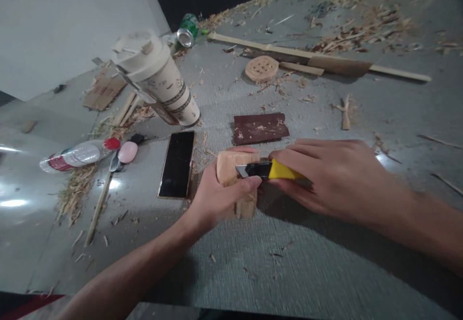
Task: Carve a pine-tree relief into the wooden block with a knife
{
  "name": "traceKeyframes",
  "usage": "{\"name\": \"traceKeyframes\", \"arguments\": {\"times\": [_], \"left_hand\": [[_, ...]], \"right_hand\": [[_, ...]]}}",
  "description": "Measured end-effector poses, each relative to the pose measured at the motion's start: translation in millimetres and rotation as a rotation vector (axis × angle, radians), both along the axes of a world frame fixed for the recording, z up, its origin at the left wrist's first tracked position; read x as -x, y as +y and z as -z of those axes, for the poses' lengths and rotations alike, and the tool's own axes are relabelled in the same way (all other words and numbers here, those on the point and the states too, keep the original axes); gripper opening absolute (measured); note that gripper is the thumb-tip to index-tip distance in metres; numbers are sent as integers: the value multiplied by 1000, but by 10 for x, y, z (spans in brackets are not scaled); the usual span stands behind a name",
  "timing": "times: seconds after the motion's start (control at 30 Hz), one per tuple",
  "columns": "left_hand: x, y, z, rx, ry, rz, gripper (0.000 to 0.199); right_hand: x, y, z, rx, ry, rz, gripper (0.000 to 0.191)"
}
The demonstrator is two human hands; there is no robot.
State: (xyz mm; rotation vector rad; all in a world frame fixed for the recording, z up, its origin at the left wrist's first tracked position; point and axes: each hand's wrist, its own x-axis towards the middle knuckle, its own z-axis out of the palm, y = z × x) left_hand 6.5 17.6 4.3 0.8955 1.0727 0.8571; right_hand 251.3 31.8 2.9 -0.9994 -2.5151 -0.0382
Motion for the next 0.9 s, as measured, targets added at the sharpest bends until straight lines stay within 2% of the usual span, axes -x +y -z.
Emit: {"name": "traceKeyframes", "arguments": {"times": [0.3,0.5,0.9], "left_hand": [[8,14,8,-48,48,8,60],[-8,3,-5,-32,28,-36,57],[-26,-70,13,-31,16,-103,58]], "right_hand": [[-13,-4,0,-6,-30,-1,36],[36,-47,-6,-3,-12,27,31],[157,-138,83,39,84,117,37]]}}
